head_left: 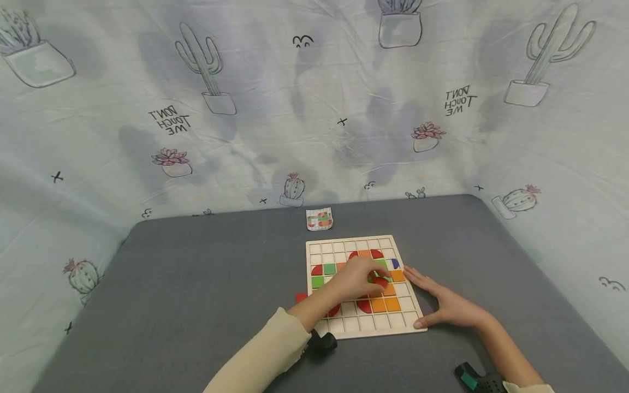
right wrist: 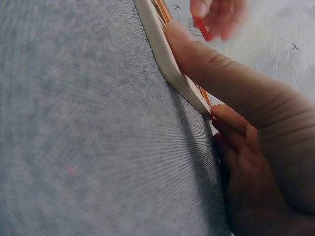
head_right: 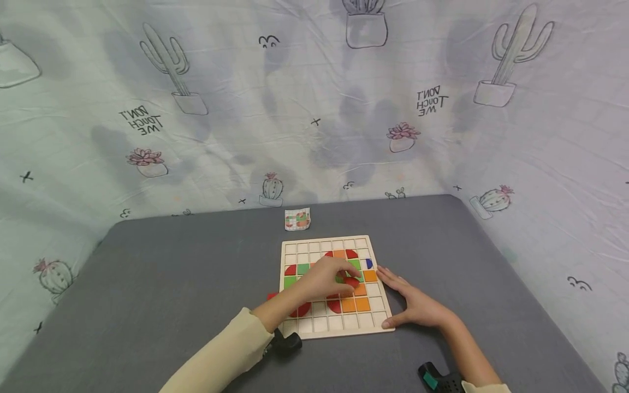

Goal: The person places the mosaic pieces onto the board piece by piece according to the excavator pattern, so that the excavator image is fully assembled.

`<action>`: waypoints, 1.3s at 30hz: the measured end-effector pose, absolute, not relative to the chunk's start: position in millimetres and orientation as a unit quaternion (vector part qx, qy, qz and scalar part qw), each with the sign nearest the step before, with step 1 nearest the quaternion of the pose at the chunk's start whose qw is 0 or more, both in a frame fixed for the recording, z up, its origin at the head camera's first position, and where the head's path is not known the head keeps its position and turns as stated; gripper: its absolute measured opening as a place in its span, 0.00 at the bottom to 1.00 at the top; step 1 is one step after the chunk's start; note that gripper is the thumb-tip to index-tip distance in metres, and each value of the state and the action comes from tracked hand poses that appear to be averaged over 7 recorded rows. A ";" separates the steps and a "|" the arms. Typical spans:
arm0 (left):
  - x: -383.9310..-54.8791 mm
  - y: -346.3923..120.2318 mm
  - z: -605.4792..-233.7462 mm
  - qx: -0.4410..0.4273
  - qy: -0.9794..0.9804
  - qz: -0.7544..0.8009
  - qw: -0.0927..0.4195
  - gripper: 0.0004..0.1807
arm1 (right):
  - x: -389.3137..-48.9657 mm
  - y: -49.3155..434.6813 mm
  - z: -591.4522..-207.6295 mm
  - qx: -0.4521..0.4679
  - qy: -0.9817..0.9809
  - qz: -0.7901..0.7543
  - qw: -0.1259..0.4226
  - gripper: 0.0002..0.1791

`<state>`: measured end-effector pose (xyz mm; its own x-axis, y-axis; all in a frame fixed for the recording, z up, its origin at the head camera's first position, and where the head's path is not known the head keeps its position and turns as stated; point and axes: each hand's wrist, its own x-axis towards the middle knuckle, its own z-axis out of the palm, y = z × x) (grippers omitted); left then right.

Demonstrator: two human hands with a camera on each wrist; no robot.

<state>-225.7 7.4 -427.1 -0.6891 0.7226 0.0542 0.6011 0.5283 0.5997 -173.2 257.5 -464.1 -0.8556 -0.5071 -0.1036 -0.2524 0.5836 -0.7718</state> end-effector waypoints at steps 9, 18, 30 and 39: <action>-226.5 42.6 -432.1 0.419 0.863 0.261 0.107 0.13 | -172.3 258.6 -462.8 -0.218 0.869 -0.415 0.159 0.57; -225.7 54.2 -436.6 0.428 0.863 0.252 0.095 0.13 | -173.8 258.5 -463.7 -0.224 0.862 -0.425 0.159 0.57; -223.5 52.2 -438.7 0.422 0.861 0.268 0.091 0.12 | -173.2 259.7 -463.5 -0.236 0.859 -0.428 0.151 0.56; -222.9 48.0 -436.0 0.417 0.862 0.273 0.095 0.13 | -172.8 259.3 -461.5 -0.239 0.862 -0.419 0.155 0.56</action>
<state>-222.9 48.0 -436.0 -0.6349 0.7699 0.0641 0.6660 0.5034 0.5505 -172.8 259.3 -461.5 -0.8381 -0.5413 -0.0673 -0.2821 0.5356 -0.7960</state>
